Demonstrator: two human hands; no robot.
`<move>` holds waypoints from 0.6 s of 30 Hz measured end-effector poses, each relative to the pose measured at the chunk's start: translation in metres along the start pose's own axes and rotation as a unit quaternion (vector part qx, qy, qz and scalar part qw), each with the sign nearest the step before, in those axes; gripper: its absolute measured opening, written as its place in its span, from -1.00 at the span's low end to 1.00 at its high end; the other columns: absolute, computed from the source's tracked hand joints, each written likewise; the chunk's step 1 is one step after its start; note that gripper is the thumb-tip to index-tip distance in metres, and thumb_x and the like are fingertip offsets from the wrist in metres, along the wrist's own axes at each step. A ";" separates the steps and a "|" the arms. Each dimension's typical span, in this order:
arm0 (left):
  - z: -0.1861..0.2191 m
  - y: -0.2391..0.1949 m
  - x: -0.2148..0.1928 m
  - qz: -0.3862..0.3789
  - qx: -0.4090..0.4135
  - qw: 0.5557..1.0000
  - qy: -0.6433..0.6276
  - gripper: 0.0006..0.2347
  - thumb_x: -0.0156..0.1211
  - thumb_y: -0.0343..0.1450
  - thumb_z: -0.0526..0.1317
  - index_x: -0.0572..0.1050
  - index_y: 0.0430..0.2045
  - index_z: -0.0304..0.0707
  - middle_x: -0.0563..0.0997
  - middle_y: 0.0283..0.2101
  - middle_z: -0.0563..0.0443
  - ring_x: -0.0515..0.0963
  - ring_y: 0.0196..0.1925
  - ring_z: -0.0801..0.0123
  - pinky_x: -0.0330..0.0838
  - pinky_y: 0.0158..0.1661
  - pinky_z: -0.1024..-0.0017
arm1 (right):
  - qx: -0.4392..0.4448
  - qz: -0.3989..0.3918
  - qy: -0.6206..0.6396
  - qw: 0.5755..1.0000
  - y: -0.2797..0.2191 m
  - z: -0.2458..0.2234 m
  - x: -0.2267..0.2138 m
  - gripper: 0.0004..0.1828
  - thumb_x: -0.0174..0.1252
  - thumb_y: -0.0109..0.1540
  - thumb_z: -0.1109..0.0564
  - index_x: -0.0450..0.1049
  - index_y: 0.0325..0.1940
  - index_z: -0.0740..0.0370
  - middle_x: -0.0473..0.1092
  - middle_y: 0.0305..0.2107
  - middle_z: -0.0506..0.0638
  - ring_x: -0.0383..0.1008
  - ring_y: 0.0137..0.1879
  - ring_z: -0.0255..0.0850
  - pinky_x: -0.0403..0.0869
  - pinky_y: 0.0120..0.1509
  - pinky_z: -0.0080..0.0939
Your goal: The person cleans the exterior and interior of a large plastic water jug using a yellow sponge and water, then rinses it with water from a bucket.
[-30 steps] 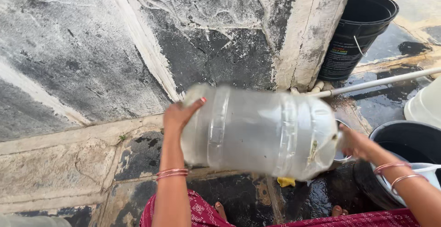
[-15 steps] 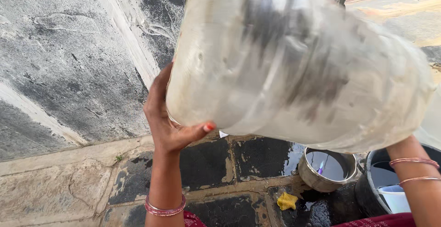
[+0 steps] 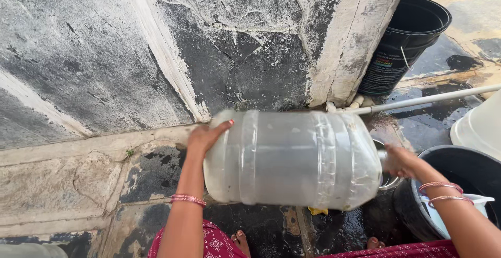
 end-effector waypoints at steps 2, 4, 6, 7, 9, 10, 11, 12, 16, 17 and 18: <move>0.007 -0.014 -0.034 0.105 0.047 0.984 -0.134 -0.01 0.50 0.09 0.37 0.31 0.13 -0.60 0.49 0.01 -0.45 0.61 0.00 -0.04 0.52 -0.01 0.08 | -0.091 -0.003 0.056 0.994 -0.020 -0.038 -0.013 0.06 -0.32 0.40 -0.58 0.55 -0.06 0.57 0.48 -0.45 0.32 0.37 -0.36 0.00 0.30 -0.30 -0.05; 0.017 -0.031 -0.062 0.094 0.161 0.900 -0.395 -0.31 0.43 0.06 0.22 0.51 -0.05 -0.28 0.69 -0.20 -0.15 0.68 -0.21 0.10 0.66 -0.15 0.04 | -0.244 0.028 0.249 0.937 -0.060 -0.090 -0.041 -0.35 -0.21 0.38 -0.35 0.31 0.10 0.32 0.45 -0.15 0.14 0.49 -0.04 -0.02 0.51 0.02 0.00; 0.027 -0.051 -0.084 0.116 0.264 0.842 -0.456 -0.38 0.41 0.22 0.23 0.49 -0.09 -0.35 0.63 -0.23 -0.16 0.58 -0.24 0.18 0.53 -0.09 0.13 | -0.452 -0.047 0.377 0.807 -0.120 -0.127 -0.059 -0.54 -0.17 0.53 -0.10 0.30 0.33 0.28 0.36 0.17 0.09 0.38 0.24 -0.10 0.41 0.27 0.02; 0.035 -0.063 -0.095 0.135 0.363 0.769 -0.509 -0.42 0.38 0.38 0.24 0.47 -0.14 -0.41 0.58 -0.27 -0.17 0.47 -0.27 0.26 0.40 -0.04 0.22 | -0.456 -0.045 0.377 0.805 -0.142 -0.139 -0.064 -0.54 -0.17 0.53 -0.10 0.30 0.33 0.28 0.36 0.17 0.09 0.38 0.24 -0.10 0.41 0.27 0.02; 0.053 -0.088 -0.096 0.170 0.410 0.768 -0.462 -0.38 0.39 0.37 0.26 0.46 -0.01 -0.37 0.60 -0.13 -0.13 0.56 -0.08 0.26 0.48 0.08 0.18 | -0.486 -0.085 0.498 0.713 -0.170 -0.157 -0.071 -0.47 -0.25 0.52 -0.03 0.36 0.43 0.31 0.39 0.30 0.12 0.42 0.40 -0.10 0.37 0.55 -0.07; 0.065 -0.103 -0.093 0.204 0.451 0.766 -0.411 -0.31 0.39 0.35 0.29 0.44 0.13 -0.34 0.63 0.01 -0.10 0.64 0.12 0.25 0.57 0.20 0.15 | -0.490 -0.087 0.496 0.711 -0.174 -0.162 -0.072 -0.47 -0.25 0.52 -0.03 0.36 0.43 0.31 0.39 0.30 0.12 0.42 0.40 -0.10 0.37 0.55 -0.07; 0.076 -0.112 -0.090 0.208 0.453 0.763 -0.412 -0.31 0.39 0.35 0.29 0.44 0.13 -0.34 0.63 0.01 -0.10 0.64 0.12 0.25 0.57 0.20 0.15 | -0.515 -0.045 0.470 0.715 -0.174 -0.162 -0.075 -0.48 -0.24 0.53 -0.04 0.34 0.41 0.31 0.37 0.28 0.11 0.39 0.41 -0.09 0.34 0.56 -0.06; 0.086 -0.118 -0.087 0.236 0.433 0.793 -0.359 -0.26 0.38 0.26 0.26 0.40 0.15 -0.37 0.62 -0.05 -0.13 0.66 0.03 0.24 0.59 0.08 0.14 | -0.538 -0.002 0.445 0.716 -0.170 -0.160 -0.076 -0.49 -0.24 0.54 -0.06 0.33 0.40 0.32 0.36 0.26 0.11 0.37 0.42 -0.09 0.31 0.56 -0.05; 0.089 -0.107 -0.072 0.183 0.364 0.828 -0.384 -0.14 0.43 0.14 0.27 0.32 0.12 -0.50 0.62 -0.07 -0.37 0.70 -0.07 0.06 0.62 -0.02 0.07 | -0.409 0.027 0.407 0.816 -0.106 -0.145 -0.080 -0.46 -0.29 0.49 -0.19 0.26 0.33 0.25 0.39 0.19 0.05 0.41 0.27 -0.12 0.36 0.36 0.03; 0.084 -0.097 -0.066 0.184 0.365 0.828 -0.385 -0.14 0.43 0.14 0.27 0.32 0.12 -0.50 0.62 -0.07 -0.37 0.70 -0.07 0.06 0.62 -0.02 0.07 | -0.342 0.087 0.357 0.865 -0.084 -0.134 -0.078 -0.37 -0.34 0.42 -0.26 0.25 0.34 0.21 0.40 0.13 0.02 0.43 0.20 -0.14 0.38 0.24 0.08; 0.072 -0.082 -0.055 0.174 0.267 0.884 -0.342 -0.11 0.36 0.08 0.29 0.35 0.13 -0.50 0.64 -0.06 -0.40 0.71 -0.07 -0.01 0.63 -0.04 0.06 | -0.278 0.093 0.311 0.904 -0.062 -0.120 -0.070 -0.33 -0.32 0.42 -0.30 0.24 0.32 0.26 0.42 0.03 0.10 0.46 0.08 -0.09 0.42 0.16 0.08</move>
Point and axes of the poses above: each hand's wrist, its own y-axis towards the middle knuckle, its own x-axis out of the palm, z = x × y, the point moved 3 cm from there along y, towards the middle knuckle
